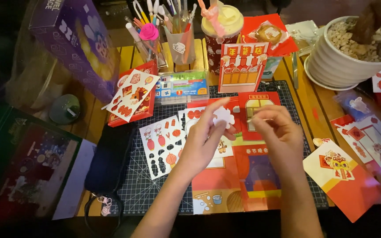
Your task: Peeling various decorative stickers from sheets and applying them to a paper craft project.
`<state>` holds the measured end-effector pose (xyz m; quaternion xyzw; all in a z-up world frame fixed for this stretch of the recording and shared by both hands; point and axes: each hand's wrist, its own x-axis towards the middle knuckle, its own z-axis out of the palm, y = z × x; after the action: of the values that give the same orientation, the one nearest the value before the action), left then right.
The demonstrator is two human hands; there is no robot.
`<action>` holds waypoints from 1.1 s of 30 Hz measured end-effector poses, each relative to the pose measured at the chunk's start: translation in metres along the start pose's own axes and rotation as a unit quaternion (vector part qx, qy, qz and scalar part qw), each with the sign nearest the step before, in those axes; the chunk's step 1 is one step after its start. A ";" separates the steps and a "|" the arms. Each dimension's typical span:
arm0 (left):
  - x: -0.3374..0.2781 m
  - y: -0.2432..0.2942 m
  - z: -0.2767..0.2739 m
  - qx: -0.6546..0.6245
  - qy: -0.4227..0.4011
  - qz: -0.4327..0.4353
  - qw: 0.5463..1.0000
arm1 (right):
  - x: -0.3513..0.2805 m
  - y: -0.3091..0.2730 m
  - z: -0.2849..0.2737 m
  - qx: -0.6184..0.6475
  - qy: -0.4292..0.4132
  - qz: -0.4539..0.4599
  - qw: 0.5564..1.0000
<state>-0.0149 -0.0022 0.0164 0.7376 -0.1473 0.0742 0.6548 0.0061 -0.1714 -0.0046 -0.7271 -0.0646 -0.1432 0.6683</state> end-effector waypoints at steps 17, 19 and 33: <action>0.002 -0.002 0.002 0.059 -0.084 -0.083 0.991 | -0.001 -0.004 0.010 -0.163 -0.108 -0.066 0.978; 0.001 0.001 0.003 0.067 -0.080 -0.081 0.991 | 0.000 -0.003 0.012 -0.174 -0.106 -0.079 0.976; -0.002 -0.006 -0.001 0.252 -0.124 -0.048 0.959 | 0.001 0.002 0.007 -0.354 -0.067 -0.114 0.926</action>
<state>-0.0146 -0.0005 0.0100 0.8880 -0.1689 -0.0146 0.4274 0.0085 -0.1650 -0.0066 -0.9121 -0.1371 -0.1829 0.3403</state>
